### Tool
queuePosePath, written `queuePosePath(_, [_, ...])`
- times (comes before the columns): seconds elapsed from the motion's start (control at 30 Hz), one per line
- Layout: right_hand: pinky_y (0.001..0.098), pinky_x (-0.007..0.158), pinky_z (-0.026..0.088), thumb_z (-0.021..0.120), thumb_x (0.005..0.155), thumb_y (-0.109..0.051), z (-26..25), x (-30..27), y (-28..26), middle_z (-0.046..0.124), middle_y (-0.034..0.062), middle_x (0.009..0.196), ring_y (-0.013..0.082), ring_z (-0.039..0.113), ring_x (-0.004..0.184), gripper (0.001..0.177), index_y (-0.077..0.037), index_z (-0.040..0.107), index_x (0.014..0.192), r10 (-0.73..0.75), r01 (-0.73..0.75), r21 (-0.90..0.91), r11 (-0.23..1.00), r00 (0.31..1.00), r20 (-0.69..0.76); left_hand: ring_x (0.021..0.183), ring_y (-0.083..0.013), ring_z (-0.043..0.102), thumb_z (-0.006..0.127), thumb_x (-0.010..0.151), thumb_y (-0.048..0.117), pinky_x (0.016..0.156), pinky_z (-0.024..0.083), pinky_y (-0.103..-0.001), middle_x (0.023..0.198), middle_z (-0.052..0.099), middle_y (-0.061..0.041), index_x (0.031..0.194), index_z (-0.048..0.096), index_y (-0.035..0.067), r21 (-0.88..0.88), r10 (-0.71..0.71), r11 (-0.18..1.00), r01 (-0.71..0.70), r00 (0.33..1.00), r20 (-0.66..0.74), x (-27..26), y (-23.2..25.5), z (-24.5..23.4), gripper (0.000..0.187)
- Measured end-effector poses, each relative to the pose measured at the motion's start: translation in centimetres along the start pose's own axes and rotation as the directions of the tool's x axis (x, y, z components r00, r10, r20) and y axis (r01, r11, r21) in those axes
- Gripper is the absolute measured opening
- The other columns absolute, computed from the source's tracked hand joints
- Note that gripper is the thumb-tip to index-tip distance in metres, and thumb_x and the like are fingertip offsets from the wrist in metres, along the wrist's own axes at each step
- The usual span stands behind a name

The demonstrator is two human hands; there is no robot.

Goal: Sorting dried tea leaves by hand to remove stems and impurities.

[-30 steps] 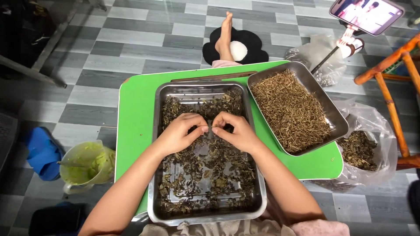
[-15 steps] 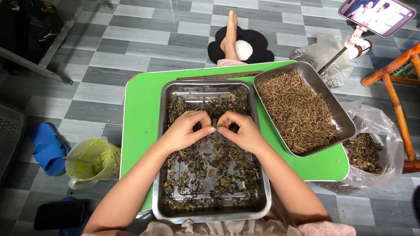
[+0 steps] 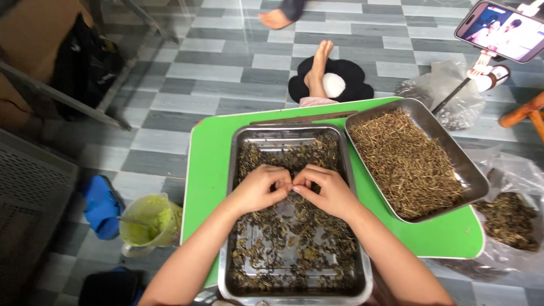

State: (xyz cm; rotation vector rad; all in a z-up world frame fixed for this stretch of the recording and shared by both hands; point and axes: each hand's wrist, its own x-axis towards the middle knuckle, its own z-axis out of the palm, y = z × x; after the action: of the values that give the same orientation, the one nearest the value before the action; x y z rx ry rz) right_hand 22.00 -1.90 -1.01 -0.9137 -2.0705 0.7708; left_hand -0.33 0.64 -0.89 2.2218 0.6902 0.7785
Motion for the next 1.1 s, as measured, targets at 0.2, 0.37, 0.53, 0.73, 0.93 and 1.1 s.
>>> queuePosePath(0.2, [0.035, 0.069, 0.055, 0.068, 0.091, -0.004, 0.0, 0.1, 0.2, 0.067, 0.0035, 0.076, 0.0186, 0.068, 0.074, 0.007, -0.009, 0.073, 0.089, -0.012, 0.011, -0.016, 1.0, 0.999, -0.037, 0.071, -0.0244, 0.064, 0.06, 0.09, 0.007, 0.088, 0.052, -0.043, 0.067, 0.059, -0.005, 0.081, 0.065, 0.009, 0.027, -0.03, 0.999, 0.03, 0.999, -0.01, 0.0, 1.3, -0.7, 0.01])
queuePosePath(0.37, [0.0373, 0.069, 0.055, 0.071, 0.091, -0.007, -0.2, 0.4, 0.4, 0.063, 0.0047, 0.073, 0.0209, 0.067, 0.074, 0.004, -0.009, 0.074, 0.089, -0.027, 0.026, -0.014, 1.0, 0.998, -0.051, 0.071, -0.0331, 0.065, 0.063, 0.084, 0.007, 0.081, 0.052, -0.049, 0.067, 0.06, -0.009, 0.08, 0.065, 0.008, 0.009, 0.018, 1.0, -0.018, 1.0, -0.018, 0.5, 0.5, -0.7, 0.005])
queuePosePath(0.53, [0.0368, 0.073, 0.052, 0.074, 0.09, -0.006, -0.4, 0.1, 0.5, 0.062, 0.0054, 0.07, 0.0205, 0.065, 0.074, 0.006, -0.011, 0.076, 0.087, 0.058, -0.047, 0.13, 0.99, 0.995, -0.084, 0.07, -0.0401, 0.066, 0.065, 0.082, 0.008, 0.073, 0.054, -0.051, 0.067, 0.062, -0.012, 0.08, 0.065, 0.009, -0.055, 0.072, 0.996, -0.074, 0.997, -0.037, 0.3, 0.1, -0.2, 0.003])
queuePosePath(0.73, [0.0339, 0.078, 0.051, 0.074, 0.091, -0.007, -0.6, 0.2, 1.1, 0.066, 0.0034, 0.073, 0.0157, 0.064, 0.078, 0.005, -0.009, 0.078, 0.089, 0.12, -0.099, 0.276, 0.956, 0.991, -0.06, 0.066, -0.0301, 0.063, 0.061, 0.091, 0.007, 0.079, 0.053, -0.044, 0.065, 0.06, -0.006, 0.078, 0.063, 0.009, -0.055, 0.027, 0.998, -0.031, 0.997, -0.072, 0.2, 0.2, -0.1, 0.014])
queuePosePath(0.93, [0.0299, 0.08, 0.05, 0.077, 0.09, -0.008, -0.5, -0.1, 1.8, 0.066, 0.0029, 0.073, 0.0111, 0.063, 0.081, 0.003, -0.006, 0.078, 0.092, 0.151, -0.118, 0.351, 0.929, 0.986, -0.068, 0.068, -0.0274, 0.062, 0.058, 0.095, 0.006, 0.079, 0.052, -0.043, 0.066, 0.059, -0.006, 0.08, 0.063, 0.009, -0.101, -0.01, 0.995, 0.003, 0.998, -0.065, 0.2, 0.8, -0.3, 0.016])
queuePosePath(1.1, [0.0289, 0.081, 0.052, 0.076, 0.091, -0.007, -0.5, -0.2, 1.9, 0.069, 0.0005, 0.074, 0.0078, 0.063, 0.082, 0.003, -0.005, 0.077, 0.093, 0.24, -0.201, 0.412, 0.889, 0.97, -0.043, 0.073, -0.0285, 0.066, 0.059, 0.091, 0.002, 0.079, 0.054, -0.044, 0.068, 0.061, -0.007, 0.082, 0.066, 0.011, -0.08, 0.029, 0.996, -0.034, 0.998, -0.063, 0.1, 0.3, 0.0, 0.014])
